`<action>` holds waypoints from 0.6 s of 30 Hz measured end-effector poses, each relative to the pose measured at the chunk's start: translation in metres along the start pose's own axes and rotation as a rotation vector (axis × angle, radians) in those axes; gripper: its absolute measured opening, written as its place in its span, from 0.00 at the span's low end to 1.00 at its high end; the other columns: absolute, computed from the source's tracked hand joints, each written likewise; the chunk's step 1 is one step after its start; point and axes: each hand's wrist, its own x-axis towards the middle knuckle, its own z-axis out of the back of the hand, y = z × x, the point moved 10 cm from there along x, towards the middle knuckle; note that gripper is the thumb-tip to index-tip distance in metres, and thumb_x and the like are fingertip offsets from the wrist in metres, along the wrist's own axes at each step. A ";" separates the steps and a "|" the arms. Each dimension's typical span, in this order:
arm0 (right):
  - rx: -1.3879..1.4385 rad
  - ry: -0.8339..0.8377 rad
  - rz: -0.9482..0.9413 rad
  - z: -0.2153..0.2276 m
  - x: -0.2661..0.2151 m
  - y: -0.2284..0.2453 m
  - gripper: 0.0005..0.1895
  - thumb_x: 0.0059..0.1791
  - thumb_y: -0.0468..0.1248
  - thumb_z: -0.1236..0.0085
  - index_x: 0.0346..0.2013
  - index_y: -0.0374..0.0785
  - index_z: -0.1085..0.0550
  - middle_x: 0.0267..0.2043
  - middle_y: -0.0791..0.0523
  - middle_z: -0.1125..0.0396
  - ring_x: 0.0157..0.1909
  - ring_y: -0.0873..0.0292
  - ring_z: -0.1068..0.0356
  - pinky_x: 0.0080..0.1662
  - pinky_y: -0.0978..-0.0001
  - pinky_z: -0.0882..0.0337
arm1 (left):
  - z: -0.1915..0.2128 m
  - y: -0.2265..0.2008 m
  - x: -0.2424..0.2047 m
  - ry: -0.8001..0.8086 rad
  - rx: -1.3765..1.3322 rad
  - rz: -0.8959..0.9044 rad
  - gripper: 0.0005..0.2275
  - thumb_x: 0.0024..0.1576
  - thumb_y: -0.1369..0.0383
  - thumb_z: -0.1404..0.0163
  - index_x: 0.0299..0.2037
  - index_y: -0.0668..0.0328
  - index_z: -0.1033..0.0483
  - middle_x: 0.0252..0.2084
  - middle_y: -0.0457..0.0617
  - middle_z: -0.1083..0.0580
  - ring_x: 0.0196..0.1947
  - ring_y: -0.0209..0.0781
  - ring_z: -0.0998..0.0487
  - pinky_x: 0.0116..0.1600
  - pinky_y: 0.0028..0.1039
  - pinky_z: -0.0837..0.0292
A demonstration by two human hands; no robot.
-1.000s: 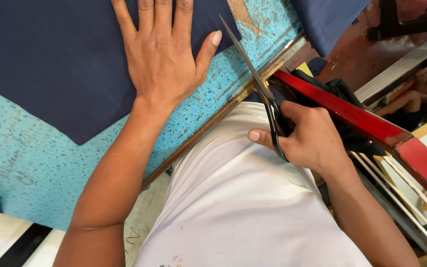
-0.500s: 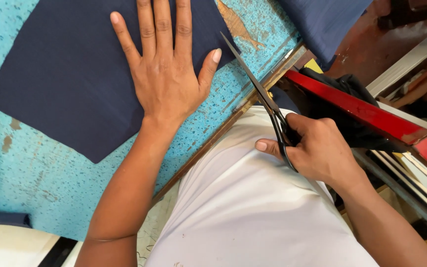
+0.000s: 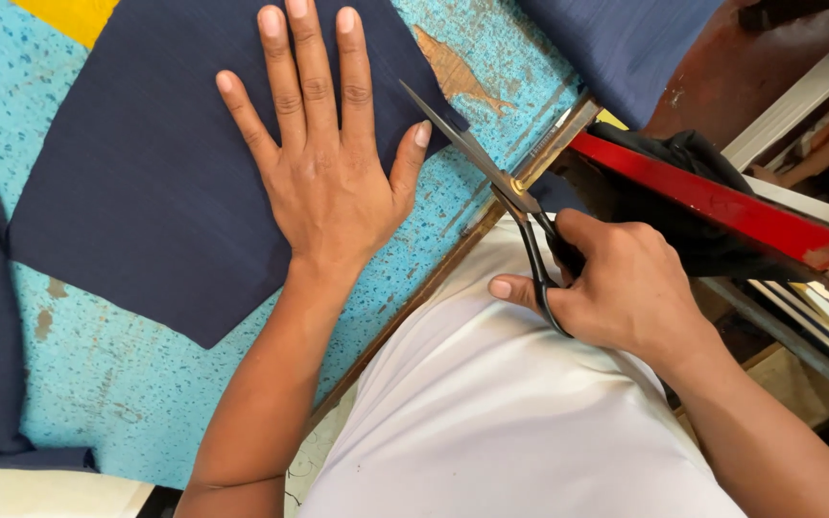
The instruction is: The person uses a yellow ruler to measure a piece of dark blue fabric marked with chalk lines. They then use large shears to cut the fabric along the marked lines, separating a rectangular section from the main piece.
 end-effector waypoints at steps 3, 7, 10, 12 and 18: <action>0.078 -0.056 0.089 -0.001 0.002 0.004 0.40 0.39 0.74 0.38 0.23 0.41 0.38 0.12 0.52 0.42 0.25 0.41 0.39 0.32 0.54 0.42 | 0.000 0.000 0.000 0.023 -0.005 -0.001 0.36 0.69 0.40 0.79 0.78 0.59 0.51 0.79 0.62 0.51 0.79 0.59 0.54 0.77 0.62 0.63; 0.162 -0.063 0.193 -0.006 0.004 0.004 0.37 0.41 0.69 0.34 0.22 0.40 0.39 0.12 0.54 0.45 0.21 0.49 0.48 0.30 0.58 0.44 | -0.001 -0.001 0.000 0.010 0.019 -0.007 0.36 0.69 0.40 0.79 0.78 0.59 0.51 0.78 0.63 0.51 0.79 0.60 0.53 0.77 0.62 0.62; 0.149 -0.004 0.137 -0.015 0.006 -0.005 0.37 0.41 0.69 0.35 0.22 0.39 0.38 0.15 0.49 0.43 0.23 0.47 0.45 0.32 0.57 0.41 | -0.001 0.000 0.000 -0.028 0.026 -0.009 0.35 0.69 0.39 0.77 0.78 0.58 0.51 0.78 0.62 0.49 0.79 0.59 0.51 0.77 0.62 0.60; 0.191 -0.082 0.198 -0.009 0.005 -0.003 0.37 0.38 0.67 0.30 0.17 0.40 0.38 0.12 0.54 0.49 0.23 0.53 0.54 0.29 0.60 0.46 | 0.000 -0.001 -0.001 -0.048 0.022 -0.016 0.35 0.69 0.39 0.77 0.77 0.58 0.50 0.78 0.62 0.48 0.79 0.59 0.50 0.77 0.61 0.60; 0.049 -0.024 0.033 0.003 0.005 0.015 0.41 0.36 0.76 0.38 0.23 0.41 0.38 0.14 0.52 0.38 0.27 0.41 0.35 0.33 0.53 0.40 | 0.000 -0.001 -0.002 -0.044 0.001 -0.017 0.35 0.70 0.40 0.76 0.77 0.58 0.50 0.78 0.62 0.48 0.79 0.59 0.50 0.77 0.62 0.60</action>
